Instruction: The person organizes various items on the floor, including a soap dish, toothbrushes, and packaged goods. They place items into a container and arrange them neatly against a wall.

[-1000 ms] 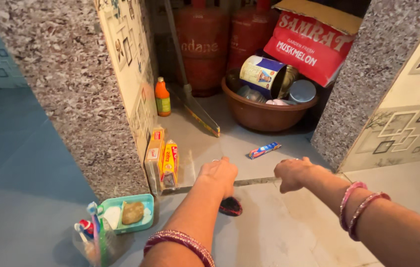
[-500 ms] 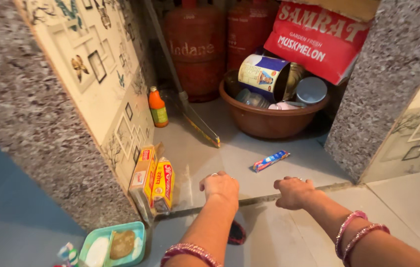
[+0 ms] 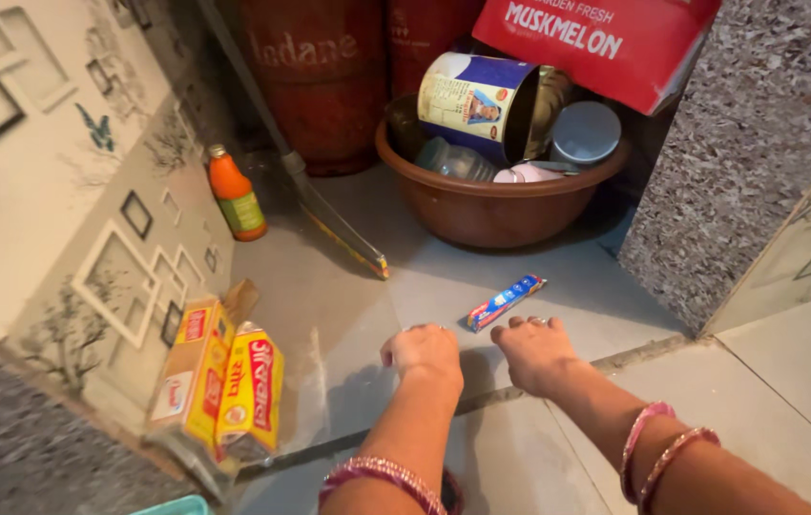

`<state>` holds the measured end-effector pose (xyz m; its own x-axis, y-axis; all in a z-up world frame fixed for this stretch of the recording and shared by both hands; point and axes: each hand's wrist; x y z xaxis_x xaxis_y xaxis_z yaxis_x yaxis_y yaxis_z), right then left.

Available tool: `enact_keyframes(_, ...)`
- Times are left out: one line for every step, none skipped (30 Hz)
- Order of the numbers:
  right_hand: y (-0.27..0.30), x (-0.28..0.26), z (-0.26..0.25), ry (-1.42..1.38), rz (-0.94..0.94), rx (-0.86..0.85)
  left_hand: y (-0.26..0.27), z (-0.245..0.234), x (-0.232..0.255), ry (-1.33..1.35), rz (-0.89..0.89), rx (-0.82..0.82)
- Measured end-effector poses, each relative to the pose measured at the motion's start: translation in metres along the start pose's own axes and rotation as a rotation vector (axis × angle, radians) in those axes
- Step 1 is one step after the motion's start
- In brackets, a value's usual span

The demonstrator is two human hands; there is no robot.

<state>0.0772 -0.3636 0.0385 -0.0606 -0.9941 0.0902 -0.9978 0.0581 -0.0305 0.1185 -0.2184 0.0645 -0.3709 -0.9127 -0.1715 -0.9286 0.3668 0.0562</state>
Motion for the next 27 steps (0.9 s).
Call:
enact_keyframes(-0.001,0.0,0.007,-0.005,-0.006,0.016,-0.001,0.007,0.003,0.015,0.001,-0.021)
enact_keyframes(-0.002,0.001,0.014,-0.009,-0.012,0.032,-0.003,0.014,0.005,0.03,0.002,-0.043)
enact_keyframes(-0.003,0.003,0.021,-0.034,-0.008,0.031,-0.005,0.019,0.008,0.047,-0.004,-0.048)
enact_keyframes(-0.005,0.004,0.026,-0.058,-0.004,0.03,-0.008,0.023,0.011,0.063,-0.009,-0.052)
enact_keyframes(-0.007,0.004,0.031,-0.084,0.005,0.03,-0.013,0.027,0.013,0.078,-0.011,-0.056)
enact_keyframes(-0.009,0.003,0.035,-0.097,0.014,0.021,-0.017,0.029,0.015,0.083,-0.009,-0.048)
enact_keyframes(-0.01,0.002,0.039,-0.11,0.021,0.009,-0.02,0.032,0.017,0.089,-0.009,-0.045)
enact_keyframes(-0.011,0.002,0.042,-0.123,0.029,-0.003,-0.023,0.034,0.02,0.096,-0.009,-0.042)
enact_keyframes(-0.012,0.002,0.044,-0.109,0.021,0.021,-0.026,0.037,0.022,0.113,-0.021,-0.035)
enact_keyframes(-0.013,0.001,0.046,-0.094,0.013,0.044,-0.032,0.039,0.024,0.13,-0.034,-0.027)
enact_keyframes(-0.014,-0.001,0.048,-0.081,0.002,0.067,-0.036,0.044,0.026,0.147,-0.05,-0.022)
enact_keyframes(-0.014,-0.001,0.048,-0.078,0.01,0.053,-0.04,0.05,0.028,0.168,-0.028,-0.002)
enact_keyframes(-0.016,0.0,0.046,-0.076,0.017,0.041,-0.045,0.057,0.028,0.187,-0.007,0.019)
enact_keyframes(-0.019,0.001,0.045,-0.074,0.024,0.029,-0.05,0.065,0.028,0.206,0.013,0.04)
enact_keyframes(-0.022,0.002,0.044,-0.076,0.009,0.027,-0.053,0.074,0.03,0.22,0.009,0.035)
enact_keyframes(-0.026,0.003,0.044,-0.077,-0.006,0.025,-0.054,0.082,0.032,0.234,0.005,0.031)
enact_keyframes(-0.03,0.005,0.045,-0.077,-0.02,0.024,-0.055,0.088,0.034,0.25,0.001,0.027)
enact_keyframes(-0.035,0.005,0.047,-0.055,-0.023,0.026,-0.057,0.092,0.035,0.243,0.006,0.055)
enact_keyframes(-0.039,0.003,0.05,-0.034,-0.025,0.025,-0.056,0.095,0.035,0.236,0.012,0.081)
enact_keyframes(-0.043,0.002,0.052,-0.013,-0.028,0.024,-0.056,0.095,0.035,0.229,0.017,0.107)
enact_keyframes(-0.045,0.002,0.054,-0.025,-0.009,0.011,-0.056,0.094,0.035,0.249,0.009,0.115)
enact_keyframes(-0.047,0.003,0.055,-0.037,0.01,-0.003,-0.057,0.091,0.035,0.269,0.0,0.122)
enact_keyframes(-0.051,0.001,0.054,-0.05,0.025,-0.014,-0.058,0.086,0.032,0.287,-0.012,0.131)
enact_keyframes(-0.054,-0.002,0.052,-0.059,0.028,-0.028,-0.056,0.082,0.033,0.277,-0.035,0.117)
enact_keyframes(-0.056,-0.004,0.049,-0.067,0.032,-0.044,-0.054,0.078,0.039,0.269,-0.057,0.103)
enact_keyframes(-0.057,-0.006,0.045,-0.074,0.036,-0.06,-0.052,0.074,0.041,0.261,-0.079,0.089)
enact_keyframes(-0.058,-0.007,0.04,-0.067,0.048,-0.084,-0.053,0.07,0.042,0.268,-0.086,0.088)
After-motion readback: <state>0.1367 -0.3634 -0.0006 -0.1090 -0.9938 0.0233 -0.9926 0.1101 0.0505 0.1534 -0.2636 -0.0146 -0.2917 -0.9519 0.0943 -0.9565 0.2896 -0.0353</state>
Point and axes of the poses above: each hand's wrist, its own y-axis away from the middle knuckle, its own z-axis out of the palm, x = y × z, and after that the axes turned 13 degrees about x, right-handed
